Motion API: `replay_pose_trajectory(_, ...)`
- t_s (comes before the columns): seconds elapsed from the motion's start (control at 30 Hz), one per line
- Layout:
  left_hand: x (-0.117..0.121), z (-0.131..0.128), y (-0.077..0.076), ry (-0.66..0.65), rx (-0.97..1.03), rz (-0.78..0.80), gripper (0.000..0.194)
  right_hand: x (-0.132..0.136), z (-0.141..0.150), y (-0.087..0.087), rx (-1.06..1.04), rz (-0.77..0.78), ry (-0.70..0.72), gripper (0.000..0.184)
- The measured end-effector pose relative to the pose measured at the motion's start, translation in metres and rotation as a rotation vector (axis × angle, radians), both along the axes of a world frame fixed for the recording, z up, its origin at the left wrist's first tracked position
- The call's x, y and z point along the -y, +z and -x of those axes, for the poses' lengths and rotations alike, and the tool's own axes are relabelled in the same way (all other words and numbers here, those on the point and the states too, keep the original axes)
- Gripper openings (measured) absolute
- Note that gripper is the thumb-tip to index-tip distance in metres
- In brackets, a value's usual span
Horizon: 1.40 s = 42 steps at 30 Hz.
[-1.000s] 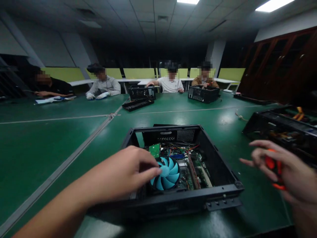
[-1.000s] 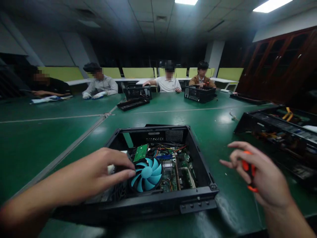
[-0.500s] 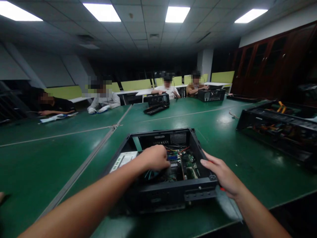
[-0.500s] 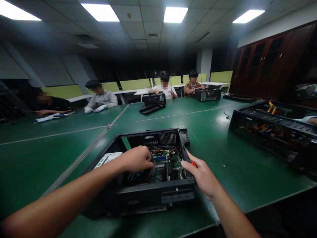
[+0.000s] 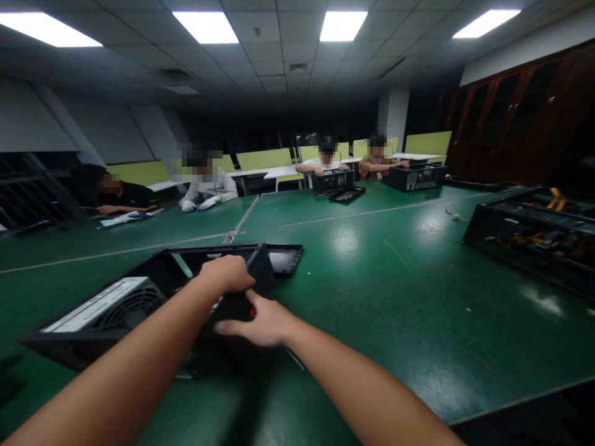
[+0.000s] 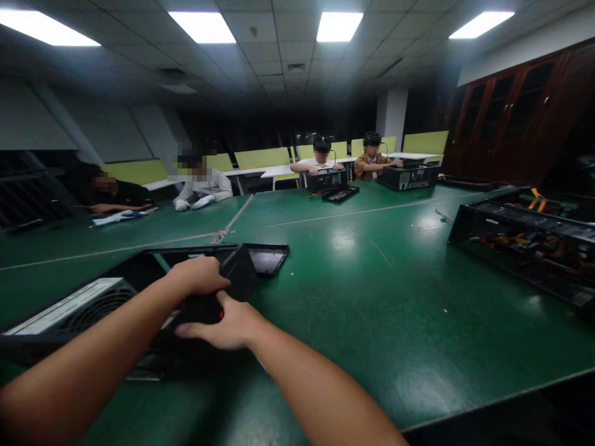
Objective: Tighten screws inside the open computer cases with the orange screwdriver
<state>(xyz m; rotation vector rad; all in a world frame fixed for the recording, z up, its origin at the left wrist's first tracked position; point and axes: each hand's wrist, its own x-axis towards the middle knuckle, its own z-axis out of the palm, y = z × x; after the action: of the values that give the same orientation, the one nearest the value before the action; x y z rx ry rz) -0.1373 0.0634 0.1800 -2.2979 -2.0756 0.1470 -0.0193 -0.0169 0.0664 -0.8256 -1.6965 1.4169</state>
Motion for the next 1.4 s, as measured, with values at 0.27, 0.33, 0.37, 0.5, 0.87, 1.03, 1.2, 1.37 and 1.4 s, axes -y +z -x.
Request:
replay_pose_trajectory(0.27,-0.004,0.114,0.027,-0.011,-0.016,0.001,0.064,-0.005,-0.109,-0.022,-0.106,0.250,0.026,0.078)
replay_pose_trajectory(0.33,0.001,0.123,0.035,-0.006,-0.011,-0.130,0.076,-0.003,-0.161,-0.027,-0.167,0.270,-0.038,0.061)
replay_pose_trajectory(0.37,0.004,0.121,0.035,-0.018,0.007,-0.235,0.080,-0.005,-0.185,-0.028,-0.202,0.269,-0.082,0.051)
replay_pose_trajectory(0.5,0.011,0.056,0.001,-0.105,0.112,-0.458,0.064,-0.016,-0.249,-0.034,-0.400,0.259,-0.243,0.026)
replay_pose_trajectory(0.87,0.051,-0.153,-0.173,-0.619,0.660,-0.194,0.052,-0.023,-0.247,-0.071,-0.589,0.358,-0.416,0.034)
replay_pose_trajectory(1.03,0.041,-0.140,-0.166,-0.573,0.990,-0.165,0.021,-0.025,-0.239,-0.075,-0.496,0.337,-0.383,0.039)
replay_pose_trajectory(1.2,0.036,-0.136,-0.166,-0.522,0.941,-0.093,0.022,-0.022,-0.235,-0.074,-0.470,0.294,-0.395,0.037)
replay_pose_trajectory(1.37,0.037,-0.136,-0.168,-0.521,0.896,-0.118,0.024,-0.018,-0.234,-0.070,-0.460,0.253,-0.370,0.032)
replay_pose_trajectory(1.4,0.037,-0.135,-0.168,-0.520,0.896,-0.127,0.023,-0.017,-0.234,-0.070,-0.451,0.246,-0.367,0.031)
